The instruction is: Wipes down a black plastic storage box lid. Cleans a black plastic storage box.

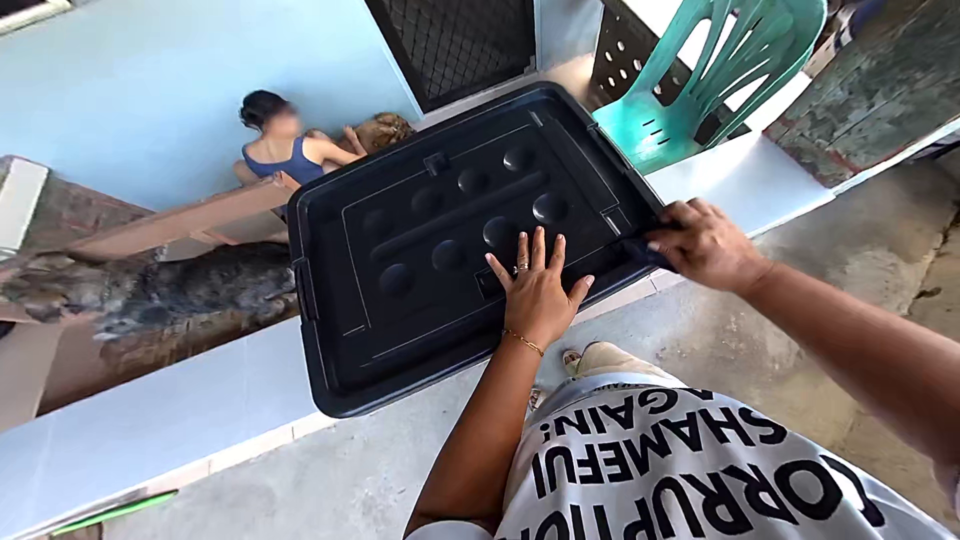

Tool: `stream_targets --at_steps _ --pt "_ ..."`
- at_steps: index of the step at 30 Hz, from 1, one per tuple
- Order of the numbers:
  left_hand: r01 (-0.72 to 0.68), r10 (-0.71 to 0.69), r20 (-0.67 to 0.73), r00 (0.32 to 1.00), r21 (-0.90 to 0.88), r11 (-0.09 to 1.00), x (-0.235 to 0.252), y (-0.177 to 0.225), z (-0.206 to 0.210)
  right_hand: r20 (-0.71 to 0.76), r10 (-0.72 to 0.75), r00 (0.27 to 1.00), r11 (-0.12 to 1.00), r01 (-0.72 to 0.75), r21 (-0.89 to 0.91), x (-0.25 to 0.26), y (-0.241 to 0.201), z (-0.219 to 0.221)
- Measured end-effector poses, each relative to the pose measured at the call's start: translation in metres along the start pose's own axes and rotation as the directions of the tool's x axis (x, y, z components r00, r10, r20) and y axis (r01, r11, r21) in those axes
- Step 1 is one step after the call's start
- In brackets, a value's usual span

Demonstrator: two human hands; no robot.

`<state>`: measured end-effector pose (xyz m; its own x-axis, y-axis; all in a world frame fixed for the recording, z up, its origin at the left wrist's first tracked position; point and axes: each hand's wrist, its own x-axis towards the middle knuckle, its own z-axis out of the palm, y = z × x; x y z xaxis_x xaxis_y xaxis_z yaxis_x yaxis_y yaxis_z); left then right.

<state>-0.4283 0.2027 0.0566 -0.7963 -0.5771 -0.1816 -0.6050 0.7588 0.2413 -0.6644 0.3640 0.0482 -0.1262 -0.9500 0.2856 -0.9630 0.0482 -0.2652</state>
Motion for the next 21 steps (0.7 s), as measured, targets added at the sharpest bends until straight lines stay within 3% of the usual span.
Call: stream_targets --at_steps 5,9,16,21 --pt "0.008 -0.008 0.038 0.999 0.012 1.0 0.001 0.0 -0.004 0.09 -0.07 0.993 0.988 0.082 -0.135 0.075 0.048 -0.006" --pt "0.023 -0.023 0.042 0.999 -0.014 1.0 0.001 0.001 -0.007 0.218 -0.027 0.976 0.981 0.067 -0.182 0.159 0.076 0.001" --pt "0.048 -0.067 -0.179 0.981 -0.106 0.993 0.005 0.004 -0.002 0.323 -0.111 0.94 0.982 0.154 -0.111 0.27 0.113 0.014" --pt "0.197 -0.24 -0.299 0.924 -0.166 0.966 0.009 -0.004 0.006 0.352 -0.112 0.929 0.988 0.143 -0.063 0.302 0.107 0.028"
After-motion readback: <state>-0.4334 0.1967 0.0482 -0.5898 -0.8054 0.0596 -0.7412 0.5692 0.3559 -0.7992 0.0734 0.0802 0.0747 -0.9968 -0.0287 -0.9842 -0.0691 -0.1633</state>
